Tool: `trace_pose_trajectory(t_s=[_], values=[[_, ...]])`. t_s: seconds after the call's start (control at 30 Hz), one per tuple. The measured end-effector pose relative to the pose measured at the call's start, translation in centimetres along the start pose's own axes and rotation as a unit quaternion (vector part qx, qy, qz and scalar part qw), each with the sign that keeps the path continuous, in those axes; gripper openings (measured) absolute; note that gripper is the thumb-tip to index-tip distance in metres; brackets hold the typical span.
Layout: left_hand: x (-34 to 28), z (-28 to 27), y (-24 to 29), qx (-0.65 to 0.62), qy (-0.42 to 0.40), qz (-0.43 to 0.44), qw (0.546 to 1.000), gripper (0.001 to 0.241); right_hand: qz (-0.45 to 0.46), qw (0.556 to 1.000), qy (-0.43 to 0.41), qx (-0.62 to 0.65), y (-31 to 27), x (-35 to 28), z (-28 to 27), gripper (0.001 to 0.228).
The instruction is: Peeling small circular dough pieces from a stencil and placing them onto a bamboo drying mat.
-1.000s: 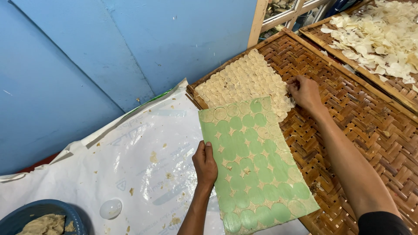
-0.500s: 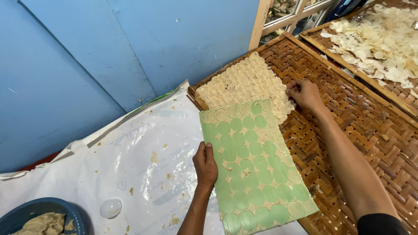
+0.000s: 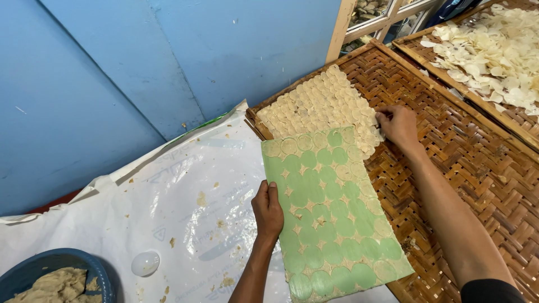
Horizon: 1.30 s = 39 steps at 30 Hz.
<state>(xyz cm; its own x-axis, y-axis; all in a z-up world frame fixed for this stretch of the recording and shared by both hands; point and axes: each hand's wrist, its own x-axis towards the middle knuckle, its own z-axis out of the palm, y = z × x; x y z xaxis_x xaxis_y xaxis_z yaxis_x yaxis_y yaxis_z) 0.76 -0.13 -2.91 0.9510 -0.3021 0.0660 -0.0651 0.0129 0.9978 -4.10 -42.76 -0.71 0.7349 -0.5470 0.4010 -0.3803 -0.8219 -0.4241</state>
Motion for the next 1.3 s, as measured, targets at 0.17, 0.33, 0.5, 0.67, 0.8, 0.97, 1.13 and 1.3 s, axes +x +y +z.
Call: trace_pose_trajectory(t_s=[0.17,0.33,0.5,0.67,0.8,0.97,1.13,1.3], values=[[0.0,-0.1,0.0,-0.002,0.0,0.001,1.0,0.031,-0.019,0.998,0.014,-0.052,0.4,0.1,0.3,0.027],[0.0,0.0,0.3,-0.001,0.002,0.002,1.0,0.031,-0.024,0.995,0.032,-0.089,-5.6,-1.3,-1.6,0.036],[-0.1,0.0,0.3,-0.006,0.002,0.004,1.0,0.031,-0.135,0.986,0.073,0.059,-13.0,-4.5,0.3,0.031],[-0.2,0.0,0.8,-0.008,0.006,0.015,1.0,0.03,-0.27,0.958,0.024,0.094,-19.9,-8.5,2.2,0.027],[-0.4,0.0,2.3,-0.012,0.005,0.018,1.0,0.029,-0.308,0.948,0.016,0.078,-24.0,-10.0,2.0,0.032],[-0.5,-0.3,2.7,-0.003,0.008,0.031,0.999,0.03,-0.309,0.95,0.014,0.043,-25.9,-10.6,2.7,0.032],[-0.8,-0.4,3.2,-0.002,0.011,0.04,0.999,0.032,-0.299,0.953,0.028,0.029,-26.8,-10.7,2.6,0.033],[-0.9,-0.6,3.6,-0.011,0.009,0.048,0.999,0.033,-0.294,0.955,0.039,0.01,-26.9,-10.8,2.8,0.033]])
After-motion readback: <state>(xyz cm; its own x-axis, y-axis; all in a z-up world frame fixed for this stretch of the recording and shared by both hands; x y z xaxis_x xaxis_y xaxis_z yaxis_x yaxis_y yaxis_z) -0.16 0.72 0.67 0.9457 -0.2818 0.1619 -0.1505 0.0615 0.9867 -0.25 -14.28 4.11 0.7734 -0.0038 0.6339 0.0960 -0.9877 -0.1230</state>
